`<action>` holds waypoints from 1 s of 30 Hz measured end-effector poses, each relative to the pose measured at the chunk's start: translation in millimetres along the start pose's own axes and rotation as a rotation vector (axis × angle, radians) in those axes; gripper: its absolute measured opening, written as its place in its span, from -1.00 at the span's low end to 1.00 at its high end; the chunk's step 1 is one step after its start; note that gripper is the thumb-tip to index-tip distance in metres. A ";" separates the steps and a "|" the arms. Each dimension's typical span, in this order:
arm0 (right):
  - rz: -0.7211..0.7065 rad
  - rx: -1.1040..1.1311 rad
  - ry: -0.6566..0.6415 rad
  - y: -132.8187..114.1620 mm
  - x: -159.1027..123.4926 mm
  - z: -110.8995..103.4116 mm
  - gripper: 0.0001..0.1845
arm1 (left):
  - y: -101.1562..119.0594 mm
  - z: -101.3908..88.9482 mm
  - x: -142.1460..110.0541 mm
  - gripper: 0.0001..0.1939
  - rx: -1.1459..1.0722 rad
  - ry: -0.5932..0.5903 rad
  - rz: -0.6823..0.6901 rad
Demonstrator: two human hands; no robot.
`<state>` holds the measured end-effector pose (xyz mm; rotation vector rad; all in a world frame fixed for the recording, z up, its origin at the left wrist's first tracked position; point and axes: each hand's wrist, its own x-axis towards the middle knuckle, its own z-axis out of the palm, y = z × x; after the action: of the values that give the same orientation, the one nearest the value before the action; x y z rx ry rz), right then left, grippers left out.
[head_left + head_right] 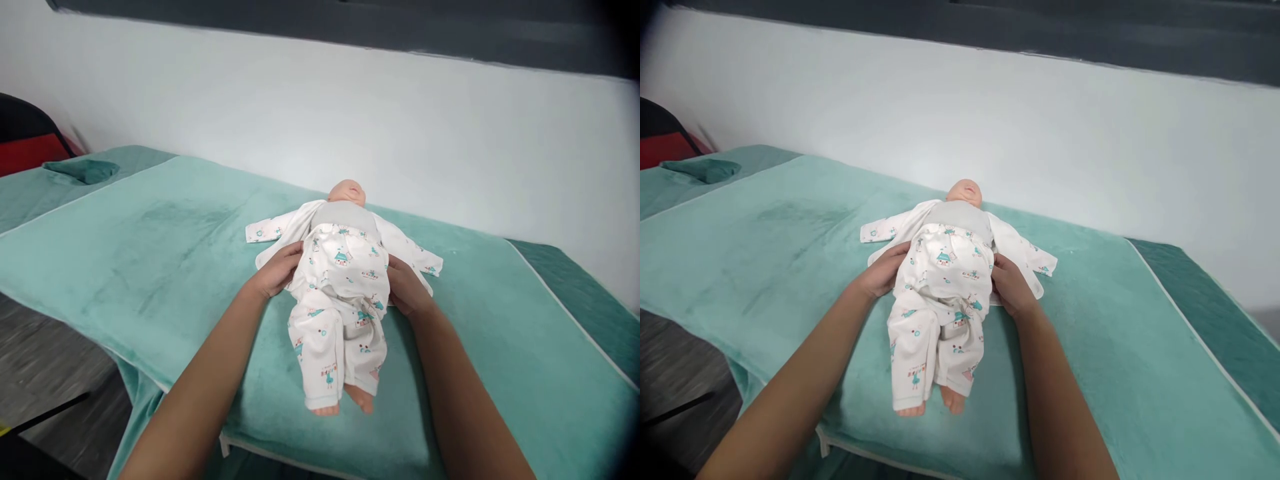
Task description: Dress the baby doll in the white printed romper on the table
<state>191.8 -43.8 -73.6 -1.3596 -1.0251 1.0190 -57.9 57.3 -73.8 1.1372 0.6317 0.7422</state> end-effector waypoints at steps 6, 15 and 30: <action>-0.007 0.118 -0.028 -4.6 -2.9 8.2 -0.53 | 1.0 25.1 1.5 -0.70 -0.022 0.229 0.100; -0.010 0.113 -0.072 1.9 -0.2 3.5 -0.55 | 0.9 21.4 4.0 -0.69 0.006 0.137 0.065; -0.106 -0.090 -0.089 -5.7 -0.2 4.2 -0.54 | 4.0 13.6 -2.8 -0.45 0.128 -0.006 0.013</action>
<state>187.5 -42.8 -68.0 -1.3271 -1.2099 0.9712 -50.0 48.4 -65.7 1.2617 0.6748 0.7164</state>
